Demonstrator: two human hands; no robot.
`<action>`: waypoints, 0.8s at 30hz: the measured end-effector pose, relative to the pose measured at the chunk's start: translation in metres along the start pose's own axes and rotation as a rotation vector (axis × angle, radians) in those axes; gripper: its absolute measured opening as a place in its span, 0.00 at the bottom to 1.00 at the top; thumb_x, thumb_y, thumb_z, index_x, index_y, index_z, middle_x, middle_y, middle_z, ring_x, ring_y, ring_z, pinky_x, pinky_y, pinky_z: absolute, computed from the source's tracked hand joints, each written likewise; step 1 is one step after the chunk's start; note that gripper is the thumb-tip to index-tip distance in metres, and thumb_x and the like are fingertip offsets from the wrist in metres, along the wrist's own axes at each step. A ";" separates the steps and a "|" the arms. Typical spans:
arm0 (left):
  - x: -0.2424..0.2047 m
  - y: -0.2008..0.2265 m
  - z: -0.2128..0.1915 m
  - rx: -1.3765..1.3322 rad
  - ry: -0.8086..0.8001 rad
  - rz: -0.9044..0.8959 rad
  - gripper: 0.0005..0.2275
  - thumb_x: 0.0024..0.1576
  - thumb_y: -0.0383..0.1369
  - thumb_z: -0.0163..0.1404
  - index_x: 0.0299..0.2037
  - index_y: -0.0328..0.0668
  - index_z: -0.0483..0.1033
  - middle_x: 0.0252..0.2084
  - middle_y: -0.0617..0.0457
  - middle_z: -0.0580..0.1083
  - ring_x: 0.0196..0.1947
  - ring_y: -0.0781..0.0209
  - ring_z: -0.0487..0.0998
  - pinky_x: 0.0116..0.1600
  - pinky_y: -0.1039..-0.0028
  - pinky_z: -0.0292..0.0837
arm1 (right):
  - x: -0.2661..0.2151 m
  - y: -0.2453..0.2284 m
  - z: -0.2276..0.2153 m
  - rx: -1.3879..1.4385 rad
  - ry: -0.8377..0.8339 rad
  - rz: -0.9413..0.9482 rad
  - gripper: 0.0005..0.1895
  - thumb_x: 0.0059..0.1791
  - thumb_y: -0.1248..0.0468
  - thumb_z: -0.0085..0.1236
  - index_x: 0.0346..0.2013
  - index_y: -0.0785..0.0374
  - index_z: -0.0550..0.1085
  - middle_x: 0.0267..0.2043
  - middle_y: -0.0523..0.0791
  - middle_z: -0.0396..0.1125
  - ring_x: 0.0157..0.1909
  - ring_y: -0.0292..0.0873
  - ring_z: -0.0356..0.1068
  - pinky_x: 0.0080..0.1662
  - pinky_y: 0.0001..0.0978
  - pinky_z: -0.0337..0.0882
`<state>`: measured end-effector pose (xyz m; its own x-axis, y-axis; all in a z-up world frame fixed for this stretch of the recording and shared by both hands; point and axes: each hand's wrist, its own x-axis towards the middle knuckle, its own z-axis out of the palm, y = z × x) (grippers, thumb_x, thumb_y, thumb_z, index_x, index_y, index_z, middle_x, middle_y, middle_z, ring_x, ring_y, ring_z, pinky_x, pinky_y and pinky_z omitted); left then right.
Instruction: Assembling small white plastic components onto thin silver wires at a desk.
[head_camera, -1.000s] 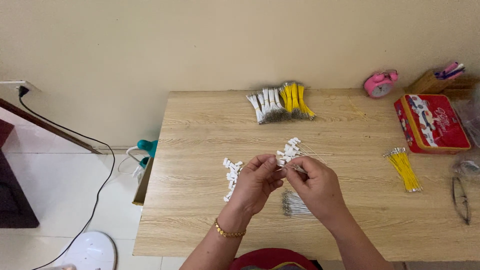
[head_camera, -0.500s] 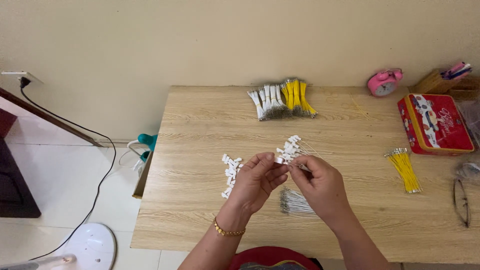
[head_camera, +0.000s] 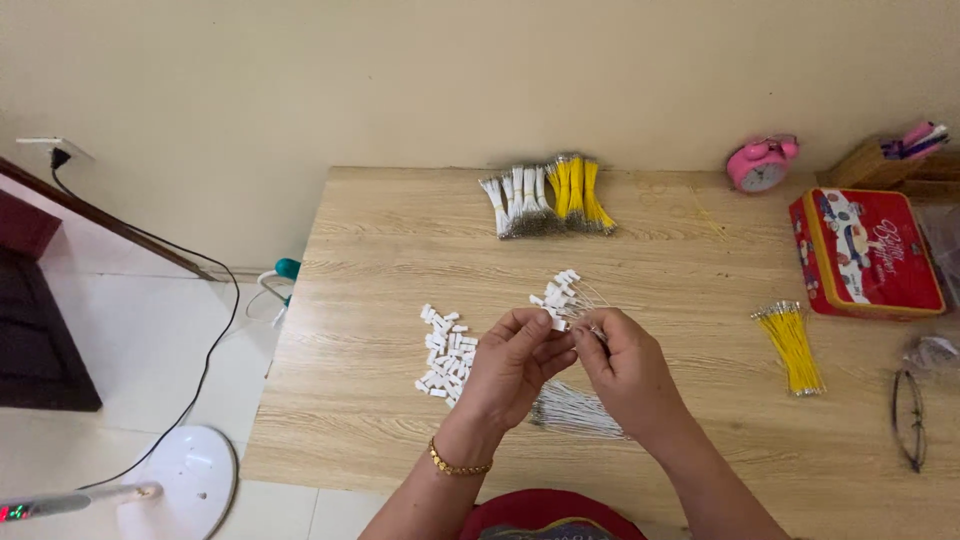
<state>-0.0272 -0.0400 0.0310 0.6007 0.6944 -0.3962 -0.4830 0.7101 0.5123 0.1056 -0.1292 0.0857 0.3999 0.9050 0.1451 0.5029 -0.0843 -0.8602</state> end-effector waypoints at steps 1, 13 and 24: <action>0.002 -0.005 0.003 -0.001 0.006 0.004 0.07 0.59 0.31 0.58 0.41 0.41 0.74 0.36 0.43 0.81 0.40 0.47 0.86 0.46 0.61 0.85 | 0.001 0.002 -0.004 0.003 -0.006 -0.001 0.07 0.54 0.64 0.53 0.37 0.63 0.77 0.25 0.52 0.73 0.32 0.52 0.75 0.42 0.47 0.74; 0.015 -0.052 -0.011 0.005 0.213 0.091 0.07 0.60 0.29 0.59 0.41 0.39 0.73 0.34 0.46 0.81 0.37 0.51 0.86 0.46 0.65 0.85 | 0.012 0.062 -0.003 -0.112 -0.142 -0.089 0.07 0.53 0.63 0.54 0.31 0.54 0.77 0.24 0.43 0.74 0.34 0.48 0.76 0.42 0.39 0.75; 0.126 -0.040 -0.207 1.677 0.705 0.404 0.09 0.60 0.40 0.53 0.48 0.55 0.82 0.42 0.50 0.79 0.42 0.42 0.83 0.46 0.54 0.79 | 0.039 0.197 0.051 -0.285 -0.342 0.083 0.16 0.54 0.58 0.53 0.43 0.68 0.79 0.38 0.63 0.72 0.48 0.66 0.72 0.49 0.57 0.71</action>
<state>-0.0640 0.0437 -0.1972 0.0710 0.9961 -0.0526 0.8053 -0.0261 0.5923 0.1811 -0.0888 -0.1034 0.1954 0.9721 -0.1297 0.6901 -0.2303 -0.6861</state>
